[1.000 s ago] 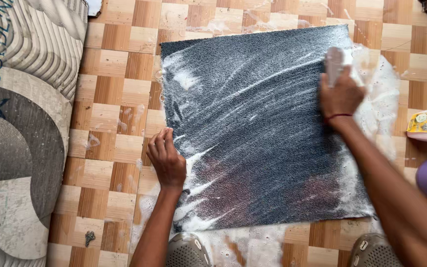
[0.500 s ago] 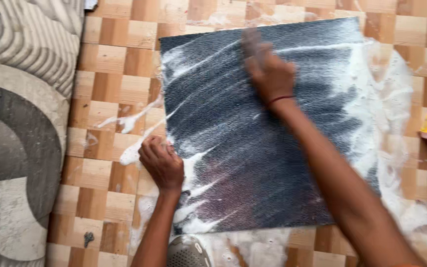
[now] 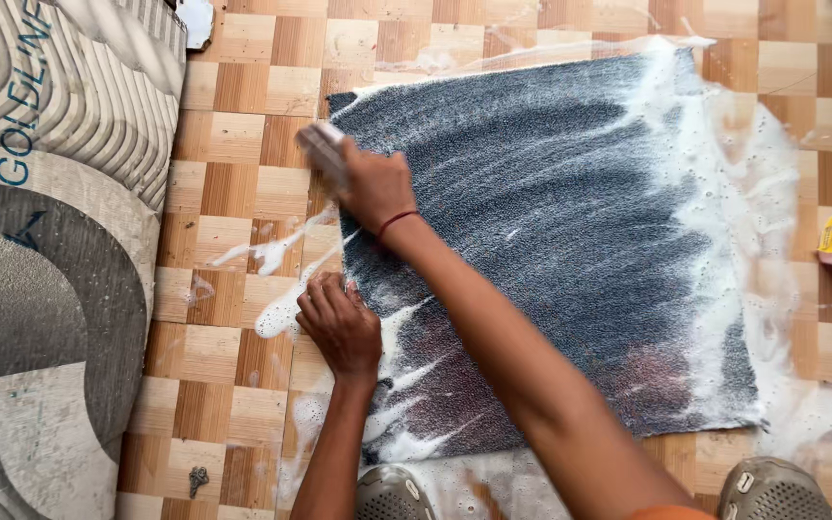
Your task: The person scrubs a grey mat with a brush and soapy water on the floor.
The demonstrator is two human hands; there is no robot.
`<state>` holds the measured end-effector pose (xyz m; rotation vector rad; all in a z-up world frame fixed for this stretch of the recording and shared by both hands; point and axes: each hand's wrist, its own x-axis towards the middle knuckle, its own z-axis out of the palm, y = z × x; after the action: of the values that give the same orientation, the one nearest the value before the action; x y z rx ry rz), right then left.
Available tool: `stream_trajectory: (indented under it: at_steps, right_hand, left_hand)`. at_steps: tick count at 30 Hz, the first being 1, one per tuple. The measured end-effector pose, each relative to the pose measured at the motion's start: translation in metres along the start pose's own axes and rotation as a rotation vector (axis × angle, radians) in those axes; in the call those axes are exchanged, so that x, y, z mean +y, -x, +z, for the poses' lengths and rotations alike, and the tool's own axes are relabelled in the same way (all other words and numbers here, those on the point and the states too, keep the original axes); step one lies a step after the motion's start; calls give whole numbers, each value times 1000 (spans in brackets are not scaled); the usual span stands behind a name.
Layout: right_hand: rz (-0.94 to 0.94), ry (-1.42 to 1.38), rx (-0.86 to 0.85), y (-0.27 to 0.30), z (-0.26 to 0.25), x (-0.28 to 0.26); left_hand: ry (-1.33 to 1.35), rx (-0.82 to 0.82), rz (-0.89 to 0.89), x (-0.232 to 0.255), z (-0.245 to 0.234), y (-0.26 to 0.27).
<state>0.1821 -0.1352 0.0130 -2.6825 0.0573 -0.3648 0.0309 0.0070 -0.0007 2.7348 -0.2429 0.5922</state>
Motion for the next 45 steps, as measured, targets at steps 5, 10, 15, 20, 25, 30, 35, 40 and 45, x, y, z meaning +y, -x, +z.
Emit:
stream_trajectory:
  at_steps: [5, 10, 15, 20, 25, 30, 35, 40, 45]
  right_hand:
    - [-197, 144, 32, 3, -15, 8]
    - [128, 258, 302, -5, -85, 196]
    - [562, 477, 316, 72, -210, 367]
    - [374, 413, 298, 172, -213, 311]
    - [-44, 126, 70, 293, -184, 159]
    - [-312, -112, -134, 408, -124, 17]
    - [-151, -87, -63, 451, -117, -12]
    - [544, -406, -66, 445, -156, 27]
    - [1034, -1630, 87, 422, -204, 123]
  left_hand:
    - [17, 13, 5, -1, -6, -1]
    - [16, -12, -9, -1, -6, 2]
    - [68, -1, -18, 5, -7, -7]
    - [45, -13, 17, 4, -10, -4]
    - [-2, 30, 106, 2, -11, -1]
    - [-111, 54, 177, 2, -4, 4]
    - [-147, -10, 185, 0, 10, 14]
    - [94, -18, -445, 24, 32, -31]
    - [182, -261, -706, 18, 16, -57]
